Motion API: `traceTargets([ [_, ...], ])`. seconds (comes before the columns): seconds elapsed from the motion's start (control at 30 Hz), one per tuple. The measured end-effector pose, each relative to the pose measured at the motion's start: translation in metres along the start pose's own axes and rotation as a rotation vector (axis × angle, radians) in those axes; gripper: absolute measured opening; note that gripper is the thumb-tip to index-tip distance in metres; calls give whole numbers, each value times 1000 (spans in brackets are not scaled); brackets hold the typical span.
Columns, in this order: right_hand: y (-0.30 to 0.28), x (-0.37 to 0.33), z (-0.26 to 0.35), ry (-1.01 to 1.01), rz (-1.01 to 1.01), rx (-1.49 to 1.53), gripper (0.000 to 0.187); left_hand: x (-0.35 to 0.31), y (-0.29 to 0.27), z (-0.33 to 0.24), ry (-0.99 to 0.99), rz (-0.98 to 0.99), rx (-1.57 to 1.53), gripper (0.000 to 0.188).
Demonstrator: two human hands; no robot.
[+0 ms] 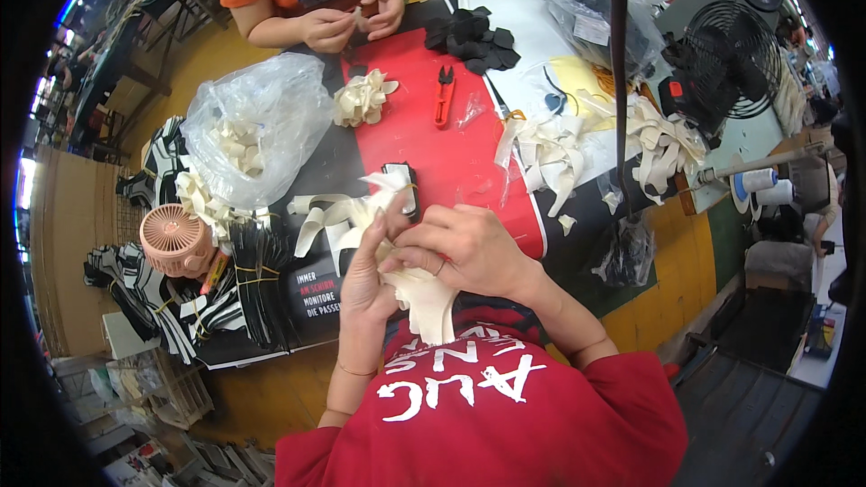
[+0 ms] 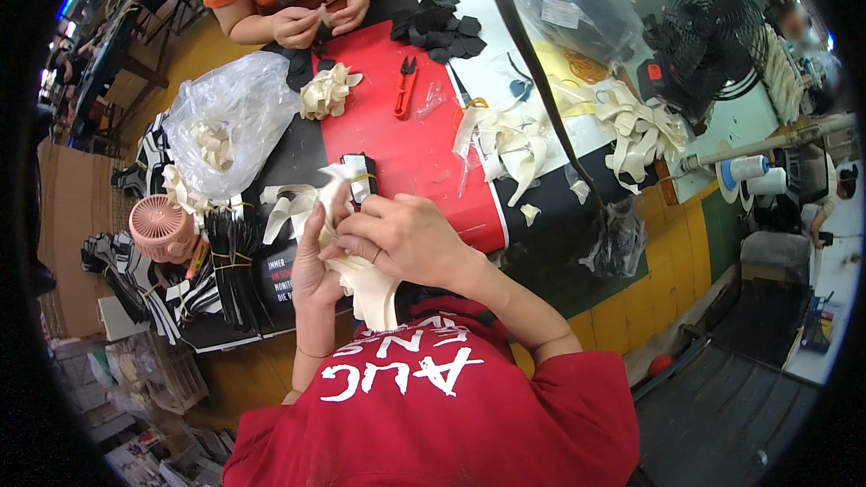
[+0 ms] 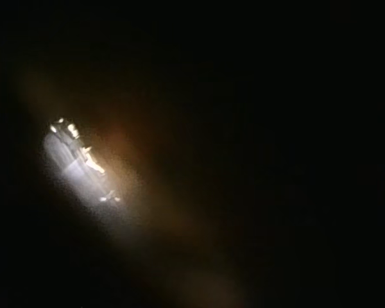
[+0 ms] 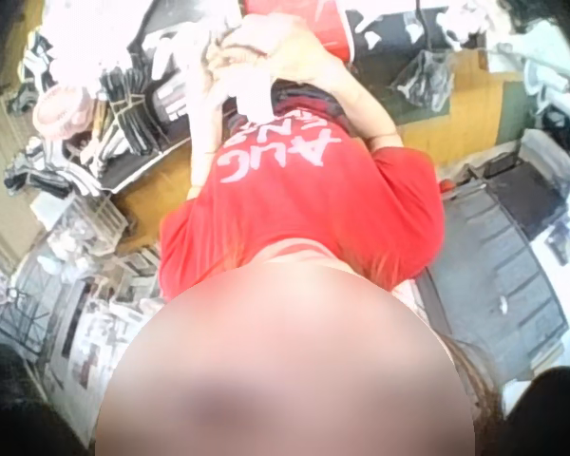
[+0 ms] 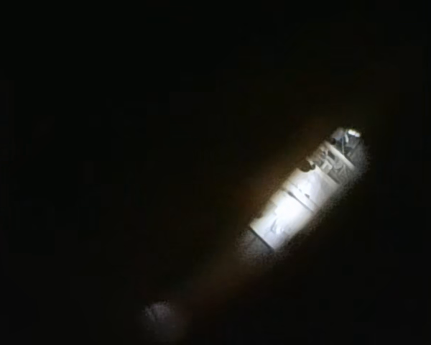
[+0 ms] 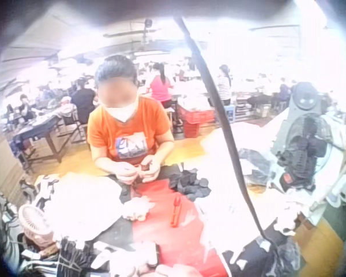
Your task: The person folds and arranges white fabric strips into a multi-loop bow shape, then secures it with a rubber band. The person repeats this process with additional fabric strips, placing finished bows into a plastic bag on the table.
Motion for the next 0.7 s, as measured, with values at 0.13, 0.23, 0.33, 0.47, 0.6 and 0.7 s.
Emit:
traceTargets([
  [0.13,-5,-11,0,-16,-18,-122,20,-15,-2,-28,457,-269,495,29],
  [0.23,-16,-24,-17,66,-100,-10,24,-37,9,-56,841,-430,739,35],
  [0.33,-30,-37,-52,283,-239,325,25,-47,16,-70,831,-251,666,35],
  [0.47,-61,-36,-93,302,-534,1179,34,-51,22,-52,343,129,444,32],
  [0.6,-79,-21,-88,143,-495,1726,49,-27,9,20,-204,25,123,27],
  [0.7,-73,-19,-73,198,-514,1703,54,-7,2,62,-392,-152,214,38],
])
Point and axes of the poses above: each hand's wrist, its own x-axis towards the middle knuckle, its own y-axis out of the palm, z = x × y, the point moved 4 cm from there along x, towards the middle knuckle, and after that the axes turned 2 degrees about y, right-handed, at the moved point
